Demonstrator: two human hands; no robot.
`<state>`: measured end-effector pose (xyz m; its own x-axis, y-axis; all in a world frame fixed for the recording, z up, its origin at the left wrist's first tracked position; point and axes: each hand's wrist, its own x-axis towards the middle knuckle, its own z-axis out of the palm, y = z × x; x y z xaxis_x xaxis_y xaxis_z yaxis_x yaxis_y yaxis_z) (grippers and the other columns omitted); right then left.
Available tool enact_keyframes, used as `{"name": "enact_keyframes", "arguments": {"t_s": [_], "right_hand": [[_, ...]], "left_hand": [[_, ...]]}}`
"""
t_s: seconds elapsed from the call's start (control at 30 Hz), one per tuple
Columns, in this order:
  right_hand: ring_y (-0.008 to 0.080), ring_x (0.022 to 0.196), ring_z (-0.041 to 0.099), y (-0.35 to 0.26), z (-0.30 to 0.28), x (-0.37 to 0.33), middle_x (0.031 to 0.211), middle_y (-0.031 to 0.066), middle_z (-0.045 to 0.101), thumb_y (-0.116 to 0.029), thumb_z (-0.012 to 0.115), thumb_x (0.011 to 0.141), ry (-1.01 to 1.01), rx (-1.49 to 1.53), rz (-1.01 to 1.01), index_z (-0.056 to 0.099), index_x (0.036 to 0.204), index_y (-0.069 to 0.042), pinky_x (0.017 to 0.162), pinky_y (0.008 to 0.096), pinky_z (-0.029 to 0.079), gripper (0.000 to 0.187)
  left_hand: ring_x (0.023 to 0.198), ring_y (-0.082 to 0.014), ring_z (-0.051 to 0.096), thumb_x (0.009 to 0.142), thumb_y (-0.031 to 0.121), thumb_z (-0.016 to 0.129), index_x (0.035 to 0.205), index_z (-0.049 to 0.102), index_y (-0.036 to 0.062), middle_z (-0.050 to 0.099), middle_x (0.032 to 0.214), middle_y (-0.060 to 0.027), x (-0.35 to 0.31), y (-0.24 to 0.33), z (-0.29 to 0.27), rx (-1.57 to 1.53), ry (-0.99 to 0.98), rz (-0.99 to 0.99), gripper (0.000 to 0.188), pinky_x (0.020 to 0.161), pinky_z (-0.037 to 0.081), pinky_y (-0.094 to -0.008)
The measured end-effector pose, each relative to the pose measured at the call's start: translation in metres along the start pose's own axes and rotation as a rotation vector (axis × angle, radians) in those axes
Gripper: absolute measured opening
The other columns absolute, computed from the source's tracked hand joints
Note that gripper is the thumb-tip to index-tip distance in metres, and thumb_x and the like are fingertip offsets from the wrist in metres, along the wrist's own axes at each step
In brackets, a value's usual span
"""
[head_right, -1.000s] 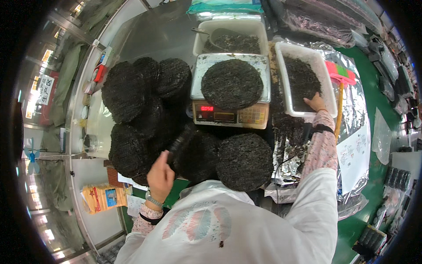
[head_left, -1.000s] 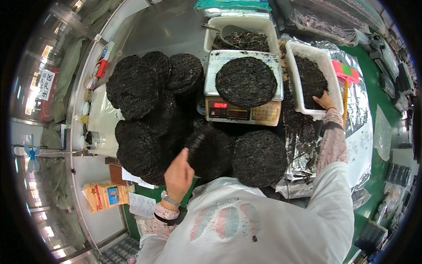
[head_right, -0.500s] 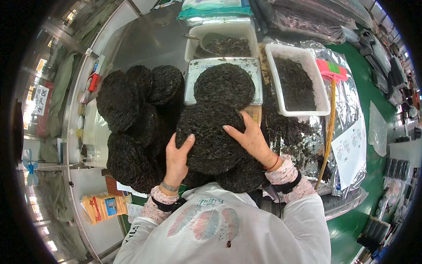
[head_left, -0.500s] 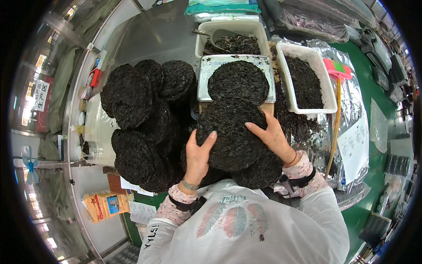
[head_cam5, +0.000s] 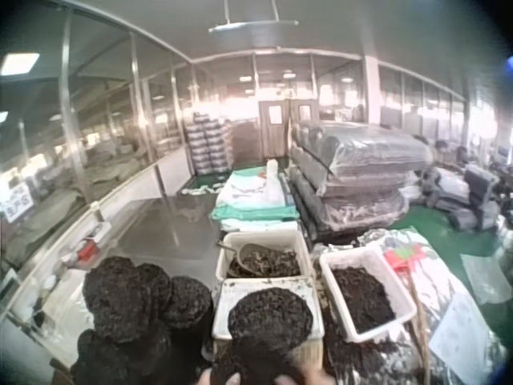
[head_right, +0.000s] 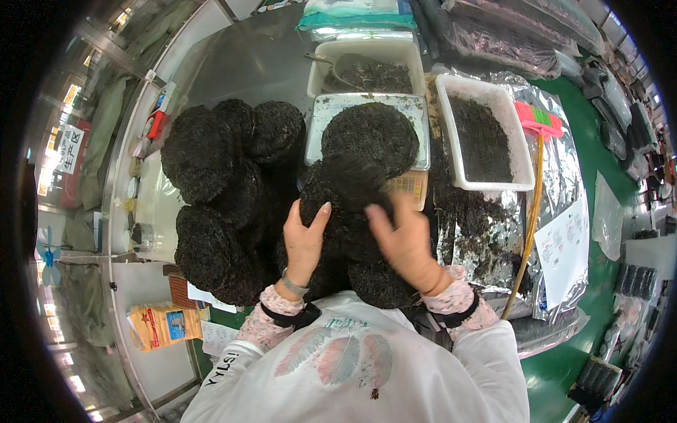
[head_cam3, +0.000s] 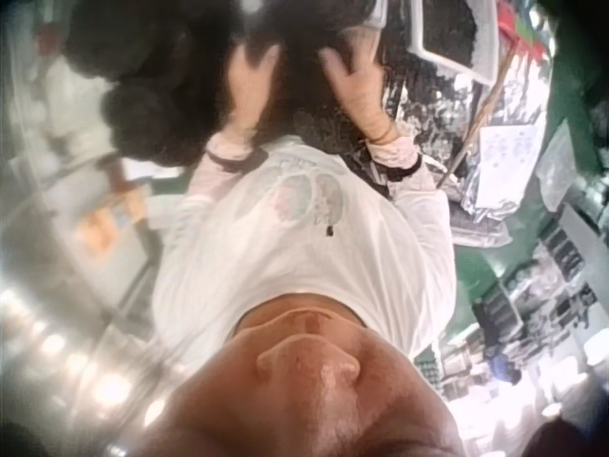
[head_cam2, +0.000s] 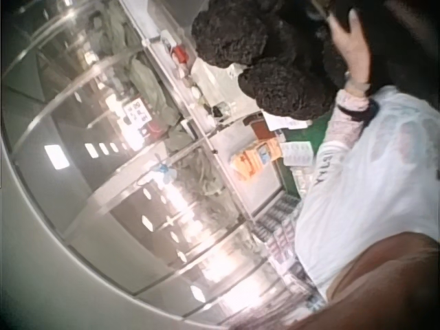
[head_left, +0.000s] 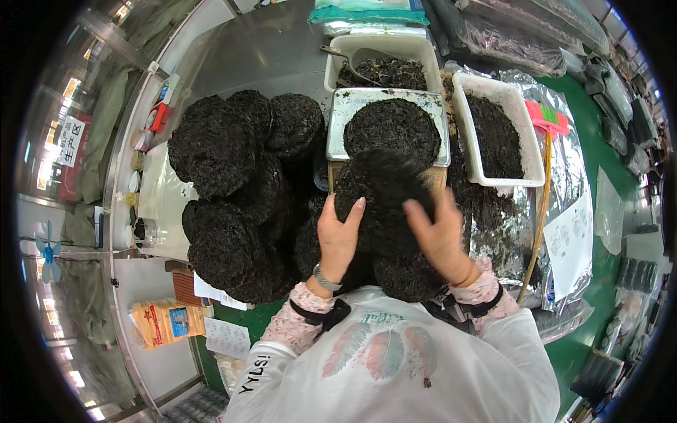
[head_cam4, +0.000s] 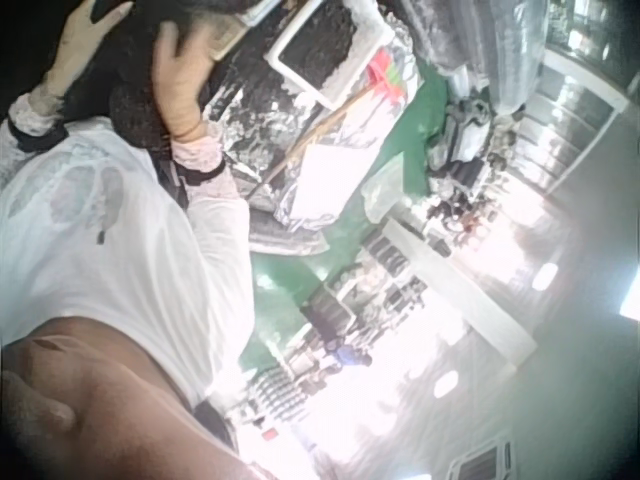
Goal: The person weighs dark, compressed seaweed cakes on a digital scale and then wraps them individually in plastic film. They use a circular metal mold to shape the seaweed into a flat disc before wrapping it tightly and placing a label on top.
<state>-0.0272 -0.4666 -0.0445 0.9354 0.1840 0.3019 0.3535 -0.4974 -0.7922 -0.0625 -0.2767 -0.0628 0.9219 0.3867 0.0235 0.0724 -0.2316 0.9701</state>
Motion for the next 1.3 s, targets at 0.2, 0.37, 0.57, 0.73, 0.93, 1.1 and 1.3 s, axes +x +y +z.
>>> {"name": "enact_keyframes", "arguments": {"t_s": [0.2, 0.37, 0.57, 0.73, 0.93, 1.1, 1.3], "right_hand": [[0.0184, 0.11, 0.069, 0.053, 0.002, -0.003, 0.125, 0.0114, 0.07, -0.016, 0.069, 0.098, -0.298, 1.192, 0.888, 0.059, 0.137, 0.002, 0.095, 0.0306, 0.057, 0.043], [0.0178, 0.099, 0.07, 0.069, -0.007, -0.011, 0.114, 0.0083, 0.073, -0.021, 0.074, 0.095, 0.099, 1.24, 0.884, 0.068, 0.122, -0.002, 0.089, 0.0317, 0.056, 0.034], [0.0192, 0.098, 0.071, 0.108, -0.086, 0.009, 0.117, 0.0084, 0.07, -0.015, 0.072, 0.097, 0.506, 0.945, 0.596, 0.057, 0.135, -0.001, 0.084, 0.0325, 0.06, 0.044], [0.0193, 0.106, 0.069, 0.115, -0.099, 0.003, 0.121, 0.0078, 0.068, -0.017, 0.074, 0.096, 0.454, 0.938, 0.597, 0.056, 0.139, -0.001, 0.092, 0.0326, 0.057, 0.05], [0.0202, 0.117, 0.064, 0.169, -0.149, 0.033, 0.135, 0.0116, 0.065, -0.023, 0.071, 0.099, 0.465, 0.651, 0.507, 0.052, 0.147, -0.001, 0.101, 0.0326, 0.052, 0.056], [0.0348, 0.12, 0.062, 0.254, -0.173, 0.085, 0.136, 0.027, 0.059, -0.034, 0.069, 0.101, 0.495, -0.404, 0.279, 0.049, 0.144, 0.008, 0.103, 0.0421, 0.049, 0.063], [0.0274, 0.116, 0.064, 0.228, -0.064, 0.105, 0.134, 0.0192, 0.059, -0.028, 0.072, 0.099, 0.203, -0.089, 0.113, 0.051, 0.145, 0.002, 0.097, 0.0363, 0.055, 0.059]], "left_hand": [[0.105, -0.0145, 0.068, 0.098, 0.017, 0.075, 0.132, 0.059, 0.0007, 0.07, 0.118, -0.0065, 0.003, 0.023, 0.009, -0.903, -0.357, -0.38, 0.041, 0.092, 0.057, -0.0319], [0.103, -0.0179, 0.07, 0.102, 0.019, 0.069, 0.132, 0.059, 0.0011, 0.071, 0.117, -0.0085, 0.017, 0.016, 0.02, -0.918, -0.288, -0.352, 0.037, 0.089, 0.059, -0.0343], [0.113, -0.024, 0.066, 0.099, 0.031, 0.073, 0.138, 0.051, -0.005, 0.064, 0.126, -0.0156, 0.095, 0.004, 0.028, -0.601, -0.186, -0.289, 0.057, 0.096, 0.055, -0.0354], [0.133, -0.033, 0.045, 0.1, 0.052, 0.066, 0.146, 0.039, -0.0094, 0.042, 0.142, -0.0232, 0.144, -0.051, 0.046, 0.097, 0.097, -0.01, 0.082, 0.111, 0.04, -0.0409], [0.112, -0.0198, 0.058, 0.1, 0.034, 0.072, 0.138, 0.048, -0.0034, 0.046, 0.138, -0.0156, 0.065, -0.077, 0.004, 0.004, 0.009, -0.102, 0.059, 0.098, 0.05, -0.0331], [0.081, -0.0134, 0.067, 0.098, 0.033, 0.075, 0.13, 0.053, -0.0014, 0.068, 0.109, -0.01, 0.036, -0.076, -0.001, -0.206, -0.32, -0.518, 0.052, 0.068, 0.055, -0.0271], [0.07, -0.0117, 0.065, 0.097, 0.022, 0.075, 0.128, 0.052, -0.0052, 0.068, 0.097, -0.0086, 0.058, -0.079, 0.036, -0.44, -0.309, -0.41, 0.047, 0.057, 0.05, -0.0241]]}}
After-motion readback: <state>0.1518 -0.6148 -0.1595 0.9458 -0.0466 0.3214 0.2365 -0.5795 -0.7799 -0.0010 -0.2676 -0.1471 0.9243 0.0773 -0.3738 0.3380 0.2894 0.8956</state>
